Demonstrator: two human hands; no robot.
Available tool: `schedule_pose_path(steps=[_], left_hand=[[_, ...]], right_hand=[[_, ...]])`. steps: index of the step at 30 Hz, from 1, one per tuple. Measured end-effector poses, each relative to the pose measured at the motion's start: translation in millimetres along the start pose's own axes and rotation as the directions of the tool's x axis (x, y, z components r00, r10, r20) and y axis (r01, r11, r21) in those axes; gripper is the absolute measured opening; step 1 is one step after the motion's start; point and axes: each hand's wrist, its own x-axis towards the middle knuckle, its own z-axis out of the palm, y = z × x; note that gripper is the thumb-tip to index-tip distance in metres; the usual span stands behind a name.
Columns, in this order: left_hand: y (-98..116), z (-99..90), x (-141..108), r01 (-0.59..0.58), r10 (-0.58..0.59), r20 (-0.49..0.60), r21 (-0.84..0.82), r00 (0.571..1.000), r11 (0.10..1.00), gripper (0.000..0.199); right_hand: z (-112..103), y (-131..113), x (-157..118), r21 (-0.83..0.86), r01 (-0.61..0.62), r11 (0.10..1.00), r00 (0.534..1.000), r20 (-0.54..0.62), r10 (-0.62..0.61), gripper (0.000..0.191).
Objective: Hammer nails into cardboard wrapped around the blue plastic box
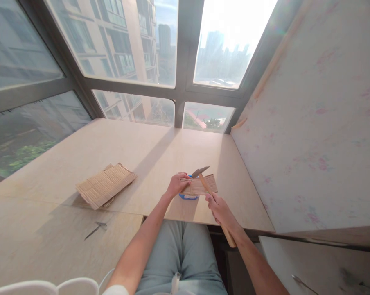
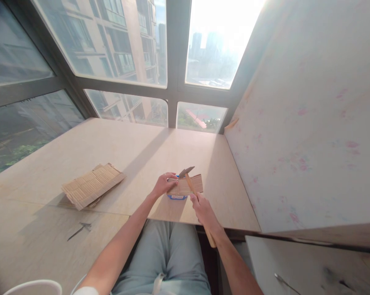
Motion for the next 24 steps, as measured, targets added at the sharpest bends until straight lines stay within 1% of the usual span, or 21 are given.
schedule_pose_path(steps=[5, 7, 9, 11, 13, 15, 16, 18, 20, 22, 23, 24], left_hand=[[1, -8.4, -3, 0.003, -0.003, 0.056, -0.01, 0.998, 1.0, 0.018], [3, -11.9, -8, 0.013, -0.012, 0.055, -0.013, 0.998, 1.0, 0.025], [6, -15.2, -17, 0.031, -0.031, 0.008, -0.014, 0.999, 0.999, 0.036], [7, -20.0, -33, 0.061, -0.064, -0.077, -0.037, 0.995, 0.997, 0.046], [7, -29.3, -56, 0.089, -0.102, -0.169, -0.082, 0.98, 0.993, 0.049], [3, -45.6, -86, 0.115, -0.137, -0.254, -0.097, 0.957, 0.989, 0.048], [-1, -56.6, -102, 0.137, -0.152, -0.296, -0.074, 0.943, 0.988, 0.047], [-13, -83.2, -136, 0.223, -0.2, -0.398, 0.012, 0.895, 0.975, 0.044], [-30, -112.5, -169, 0.373, -0.256, -0.539, 0.118, 0.803, 0.92, 0.044], [-49, -139.8, -199, 0.524, -0.256, -0.656, 0.25, 0.71, 0.815, 0.043], [-57, -151.3, -211, 0.588, -0.235, -0.693, 0.329, 0.682, 0.739, 0.042], [-64, -161.0, -222, 0.641, -0.214, -0.712, 0.405, 0.669, 0.652, 0.042]], right_hand=[[-6, -1, -10, 0.247, -0.04, 0.968, 0.999, 0.006, 0.039, 0.034], [-8, 1, -13, 0.33, -0.039, 0.943, 0.999, -0.013, 0.046, 0.036], [-11, 2, -16, 0.386, -0.028, 0.922, 0.997, -0.057, 0.054, 0.038], [-13, 5, -18, 0.427, 0.005, 0.904, 0.991, -0.123, 0.052, 0.04], [-14, 10, -22, 0.469, 0.047, 0.882, 0.981, -0.187, 0.047, 0.043], [-14, 17, -30, 0.513, 0.073, 0.855, 0.972, -0.229, 0.055, 0.046], [-13, 21, -36, 0.534, 0.078, 0.842, 0.969, -0.238, 0.062, 0.046], [-10, 29, -48, 0.572, 0.081, 0.816, 0.969, -0.237, 0.07, 0.047], [-4, 38, -62, 0.614, 0.067, 0.786, 0.977, -0.199, 0.072, 0.046], [3, 46, -74, 0.643, 0.037, 0.765, 0.985, -0.151, 0.079, 0.044], [7, 49, -80, 0.655, 0.022, 0.755, 0.988, -0.13, 0.083, 0.044], [11, 52, -84, 0.665, 0.01, 0.747, 0.99, -0.112, 0.086, 0.045]])
